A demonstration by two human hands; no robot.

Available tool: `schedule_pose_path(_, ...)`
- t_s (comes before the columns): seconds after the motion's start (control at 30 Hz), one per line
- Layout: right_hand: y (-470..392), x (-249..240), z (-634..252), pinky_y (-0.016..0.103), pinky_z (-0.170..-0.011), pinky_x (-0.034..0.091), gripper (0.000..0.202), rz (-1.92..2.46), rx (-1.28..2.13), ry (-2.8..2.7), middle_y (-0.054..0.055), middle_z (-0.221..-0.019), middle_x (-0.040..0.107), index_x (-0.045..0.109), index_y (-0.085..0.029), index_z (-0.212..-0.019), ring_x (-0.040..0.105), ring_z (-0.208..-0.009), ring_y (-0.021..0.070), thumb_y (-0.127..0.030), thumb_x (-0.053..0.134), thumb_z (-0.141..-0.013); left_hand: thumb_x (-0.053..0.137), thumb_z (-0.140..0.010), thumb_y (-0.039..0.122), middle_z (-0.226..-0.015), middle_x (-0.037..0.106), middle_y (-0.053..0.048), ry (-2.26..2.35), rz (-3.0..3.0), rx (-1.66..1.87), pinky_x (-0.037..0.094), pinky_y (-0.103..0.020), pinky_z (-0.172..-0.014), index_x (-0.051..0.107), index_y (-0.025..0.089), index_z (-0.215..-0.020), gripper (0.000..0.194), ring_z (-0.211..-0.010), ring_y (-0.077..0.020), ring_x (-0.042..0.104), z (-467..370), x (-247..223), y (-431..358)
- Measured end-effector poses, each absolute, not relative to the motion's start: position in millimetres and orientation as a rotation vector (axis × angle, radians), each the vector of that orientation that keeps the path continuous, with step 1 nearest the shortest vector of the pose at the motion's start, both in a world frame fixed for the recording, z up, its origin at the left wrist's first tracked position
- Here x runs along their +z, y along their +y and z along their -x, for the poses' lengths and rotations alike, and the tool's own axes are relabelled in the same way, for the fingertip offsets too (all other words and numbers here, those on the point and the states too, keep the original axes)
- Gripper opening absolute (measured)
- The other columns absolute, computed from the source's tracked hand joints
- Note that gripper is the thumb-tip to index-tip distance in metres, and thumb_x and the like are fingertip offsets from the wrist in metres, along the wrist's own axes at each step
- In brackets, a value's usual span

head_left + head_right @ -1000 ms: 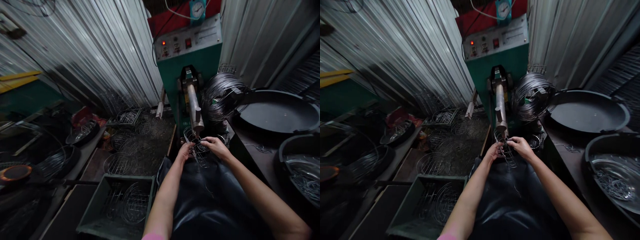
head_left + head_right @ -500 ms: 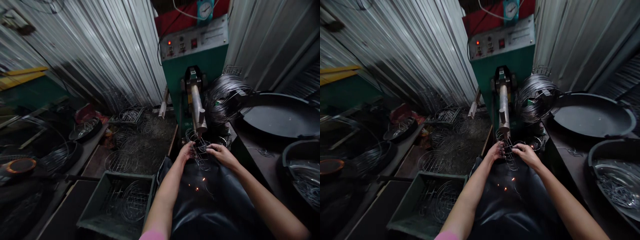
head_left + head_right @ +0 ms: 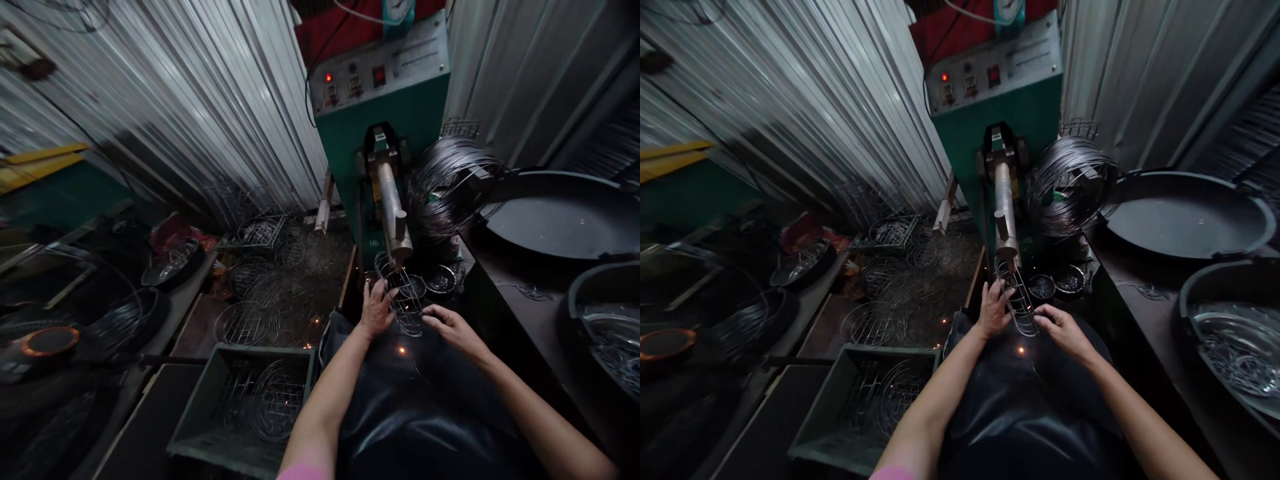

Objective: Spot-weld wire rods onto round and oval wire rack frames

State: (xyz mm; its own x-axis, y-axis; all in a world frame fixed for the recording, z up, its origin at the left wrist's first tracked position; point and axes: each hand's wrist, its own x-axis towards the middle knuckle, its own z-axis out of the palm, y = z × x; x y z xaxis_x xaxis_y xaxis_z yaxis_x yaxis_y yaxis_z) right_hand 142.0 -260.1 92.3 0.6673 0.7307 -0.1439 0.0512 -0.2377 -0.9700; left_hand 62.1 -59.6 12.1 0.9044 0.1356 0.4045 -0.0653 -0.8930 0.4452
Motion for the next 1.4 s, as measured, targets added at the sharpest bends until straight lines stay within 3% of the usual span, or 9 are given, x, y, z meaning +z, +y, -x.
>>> schedule_pose_path(0.17, -248.6, 109.8, -143.4, 0.027, -0.064, 0.043, 0.038, 1.734, 0.596, -0.671, 0.003, -0.074, 0.059, 0.060, -0.018, -0.081, 0.054, -0.070, 0.0172, -0.055, 0.055, -0.073, 0.061, -0.070, 0.021, -0.126, 0.047, -0.015, -0.062, -2.436, 0.772, 0.030, -0.050, -0.105, 0.045, 0.017, -0.119, 0.051, -0.128, -0.0277, 0.035, -76.1, 0.0, -60.3)
schedule_pose_path(0.43, -222.6, 127.9, -159.0, 0.025, -0.053, 0.038, 0.027, 1.795, 0.518, -0.720, -0.001, -0.060, 0.054, 0.058, -0.019, -0.076, 0.047, -0.058, 0.0137, -0.045, 0.052, -0.075, 0.059, -0.065, 0.010, -0.122, 0.049, -0.013, 0.036, -2.246, 0.795, 0.036, -0.047, -0.103, 0.038, 0.018, -0.122, 0.061, -0.121, -0.0265, 0.044, -81.1, 12.2, -63.0)
schedule_pose_path(0.6, -224.3, 124.2, -157.4, 0.024, -0.049, 0.034, 0.032, 1.742, 0.587, -0.653, -0.002, -0.058, 0.050, 0.059, -0.018, -0.078, 0.042, -0.051, 0.0111, -0.049, 0.055, -0.072, 0.060, -0.066, 0.012, -0.113, 0.054, -0.008, 0.031, -2.164, 0.782, 0.042, -0.043, -0.096, 0.044, 0.019, -0.114, 0.051, -0.109, -0.0228, 0.052, -79.1, 20.9, -67.4)
schedule_pose_path(0.97, -219.2, 125.3, -163.6, 0.022, -0.047, 0.032, 0.035, 1.712, 0.630, -0.636, -0.003, -0.056, 0.049, 0.060, -0.017, -0.073, 0.040, -0.049, 0.0088, -0.051, 0.059, -0.070, 0.064, -0.060, 0.010, -0.112, 0.055, -0.008, 0.146, -2.094, 0.630, 0.042, -0.040, -0.095, 0.044, 0.019, -0.116, 0.059, -0.107, -0.0222, 0.053, -85.1, 22.7, -59.6)
schedule_pose_path(1.1, -229.2, 125.4, -160.2, 0.023, -0.050, 0.036, 0.043, 1.698, 0.685, -0.587, 0.000, -0.065, 0.057, 0.063, -0.017, -0.083, 0.047, -0.056, 0.0114, -0.056, 0.060, -0.067, 0.067, -0.059, 0.012, -0.115, 0.054, -0.009, 0.191, -2.042, 0.634, 0.041, -0.041, -0.096, 0.043, 0.018, -0.118, 0.065, -0.109, -0.0229, 0.052, -82.4, 24.1, -64.9)
schedule_pose_path(1.2, -244.2, 122.1, -152.9, 0.025, -0.055, 0.039, 0.043, 1.707, 0.764, -0.618, 0.002, -0.069, 0.060, 0.063, -0.017, -0.080, 0.051, -0.061, 0.0138, -0.058, 0.061, -0.065, 0.067, -0.060, 0.012, -0.112, 0.055, -0.007, 0.214, -2.006, 0.628, 0.043, -0.039, -0.093, 0.044, 0.019, -0.116, 0.061, -0.104, -0.0206, 0.054, -79.0, 23.8, -68.7)
schedule_pose_path(1.4, -239.8, 120.9, -156.3, 0.023, -0.049, 0.034, 0.037, 1.685, 0.782, -0.589, -0.002, -0.061, 0.055, 0.059, -0.018, -0.078, 0.045, -0.052, 0.0104, -0.053, 0.061, -0.067, 0.071, -0.058, 0.012, -0.108, 0.054, -0.004, 0.259, -1.913, 0.598, 0.046, -0.036, -0.089, 0.043, 0.020, -0.112, 0.061, -0.100, -0.0174, 0.055, -85.6, 24.8, -66.5)
